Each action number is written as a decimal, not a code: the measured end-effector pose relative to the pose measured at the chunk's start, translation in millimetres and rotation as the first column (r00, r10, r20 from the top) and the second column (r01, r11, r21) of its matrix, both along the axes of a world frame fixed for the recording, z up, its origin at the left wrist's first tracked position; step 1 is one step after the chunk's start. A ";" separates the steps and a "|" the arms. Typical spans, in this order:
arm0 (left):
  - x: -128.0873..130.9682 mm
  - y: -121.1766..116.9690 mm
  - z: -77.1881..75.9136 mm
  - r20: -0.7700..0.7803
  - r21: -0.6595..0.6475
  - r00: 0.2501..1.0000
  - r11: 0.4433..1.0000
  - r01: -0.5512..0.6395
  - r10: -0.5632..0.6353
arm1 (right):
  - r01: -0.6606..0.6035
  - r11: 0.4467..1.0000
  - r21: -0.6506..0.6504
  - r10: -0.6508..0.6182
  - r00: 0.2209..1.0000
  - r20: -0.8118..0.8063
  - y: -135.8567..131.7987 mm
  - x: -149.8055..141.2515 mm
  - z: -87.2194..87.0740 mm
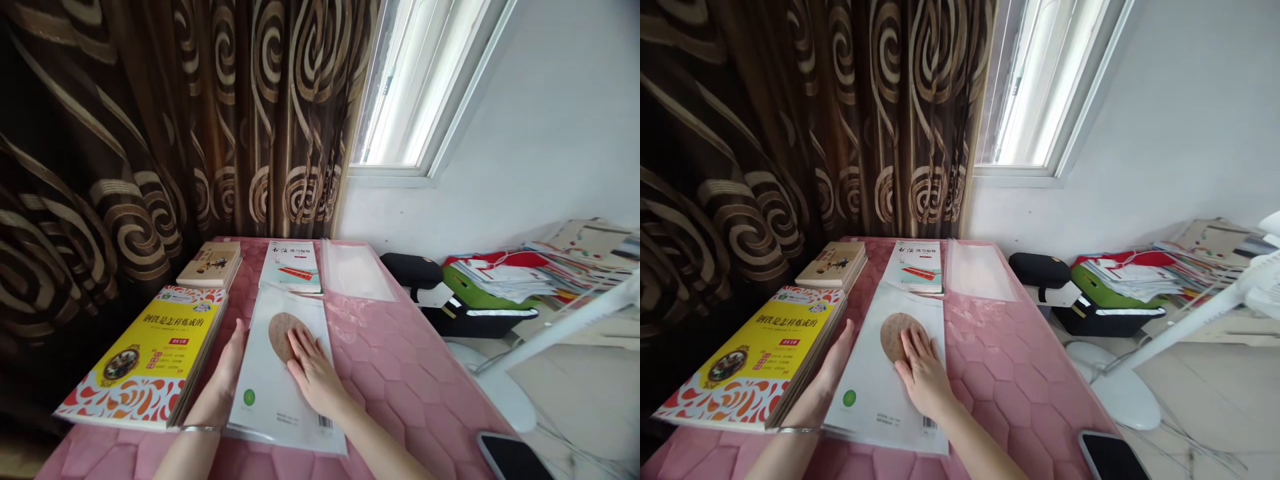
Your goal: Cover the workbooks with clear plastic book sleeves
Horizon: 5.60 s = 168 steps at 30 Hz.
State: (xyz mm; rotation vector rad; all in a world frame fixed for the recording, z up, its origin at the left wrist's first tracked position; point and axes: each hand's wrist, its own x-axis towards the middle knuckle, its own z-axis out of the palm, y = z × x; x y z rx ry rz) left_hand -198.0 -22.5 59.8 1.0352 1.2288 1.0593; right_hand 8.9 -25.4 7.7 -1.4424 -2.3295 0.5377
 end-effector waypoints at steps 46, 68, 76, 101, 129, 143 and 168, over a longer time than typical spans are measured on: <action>-13.0 -7.5 -36.8 -0.991 0.103 0.080 0.995 -0.010 0.104 | 0.552 0.833 -0.018 -0.549 0.831 0.086 23.5 17.6 9.3; 9.8 -9.5 -40.7 -0.988 0.109 0.126 0.985 0.131 0.092 | 0.143 0.971 0.193 -0.188 0.952 0.241 17.9 18.7 7.3; 5.3 -7.1 -46.6 -0.985 0.140 0.137 0.961 0.239 0.109 | -0.074 0.997 0.038 0.062 0.964 0.259 57.9 -5.8 -2.6; -1.3 0.3 -35.7 -0.955 0.032 0.295 0.975 0.220 -0.036 | -0.360 0.933 0.024 0.339 0.897 0.283 112.9 -60.1 4.1; -6.4 10.7 -42.2 -0.981 0.043 0.194 0.984 0.171 0.009 | -0.237 0.963 0.125 0.220 0.966 0.134 -85.5 -81.0 0.1; -3.5 7.6 -37.5 -0.969 0.052 0.246 0.988 0.145 0.015 | -0.453 0.808 0.377 0.327 0.877 0.353 -118.4 13.5 -15.8; 5.9 -8.5 -28.3 -0.997 0.020 0.074 0.996 0.087 0.013 | -0.150 0.984 0.092 0.138 0.983 0.121 -82.9 -43.7 -1.4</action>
